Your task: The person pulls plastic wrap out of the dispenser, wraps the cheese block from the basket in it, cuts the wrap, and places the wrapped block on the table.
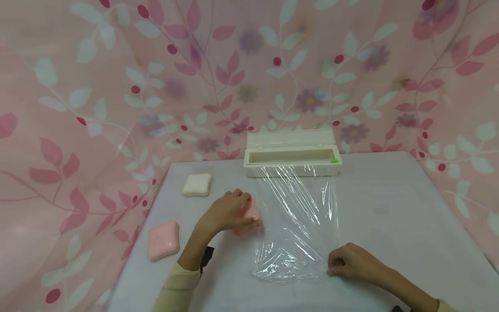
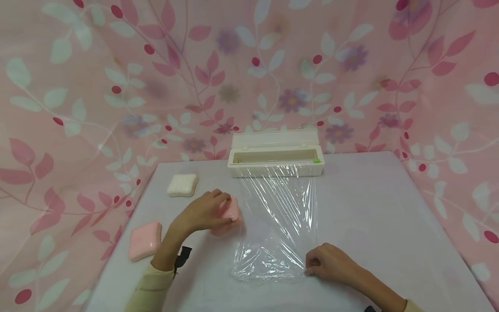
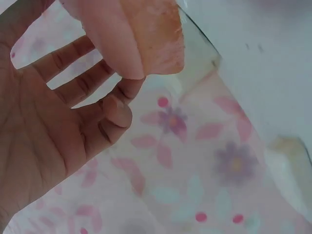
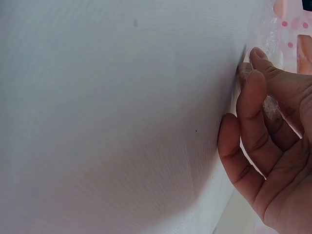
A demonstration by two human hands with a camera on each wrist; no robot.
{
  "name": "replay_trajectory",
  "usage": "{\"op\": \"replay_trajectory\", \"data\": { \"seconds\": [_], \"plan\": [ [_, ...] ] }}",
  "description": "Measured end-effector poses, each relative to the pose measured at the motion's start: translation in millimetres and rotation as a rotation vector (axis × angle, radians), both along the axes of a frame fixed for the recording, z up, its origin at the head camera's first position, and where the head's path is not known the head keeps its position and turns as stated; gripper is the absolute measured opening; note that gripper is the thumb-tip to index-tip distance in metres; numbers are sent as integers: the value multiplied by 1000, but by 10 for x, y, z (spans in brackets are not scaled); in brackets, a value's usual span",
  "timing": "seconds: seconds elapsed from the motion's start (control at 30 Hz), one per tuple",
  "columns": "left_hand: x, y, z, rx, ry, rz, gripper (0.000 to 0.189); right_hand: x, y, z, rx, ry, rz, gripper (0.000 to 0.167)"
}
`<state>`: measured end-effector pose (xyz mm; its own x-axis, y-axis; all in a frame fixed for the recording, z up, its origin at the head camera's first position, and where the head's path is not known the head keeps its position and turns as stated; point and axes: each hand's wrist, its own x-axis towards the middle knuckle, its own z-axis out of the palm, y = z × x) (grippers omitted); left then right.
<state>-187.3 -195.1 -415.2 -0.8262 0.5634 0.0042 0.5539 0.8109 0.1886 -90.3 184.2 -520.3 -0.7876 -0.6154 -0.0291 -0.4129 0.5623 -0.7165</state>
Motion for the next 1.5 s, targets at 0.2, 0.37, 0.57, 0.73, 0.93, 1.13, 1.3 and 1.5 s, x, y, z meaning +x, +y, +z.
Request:
{"op": "replay_trajectory", "data": {
  "seconds": [0.2,0.37,0.57,0.73,0.93,1.13,1.3,1.5],
  "plan": [
    [77,394,-130,-6,12,-76,61,-4,-6,-20,-6,0,1,12],
    [100,690,-220,-18,74,-191,55,-10,-14,-23,3,-10,0,11],
    [124,980,-275,-54,143,-279,50,-19,-13,-9,9,-18,1,12],
    [152,1140,-326,-96,144,-306,51,-23,-2,-17,0,-10,12,12],
    [165,1266,-414,-151,121,-307,55,-27,-1,-28,-7,5,12,13],
    [163,1329,-534,-171,97,-281,59,-19,1,-47,-4,14,10,13],
    [156,1367,-632,-197,102,-253,60,-18,-3,-49,-5,12,5,15],
    [167,1388,-692,-230,68,-194,68,-23,-19,-32,1,12,1,13]
  ]
}}
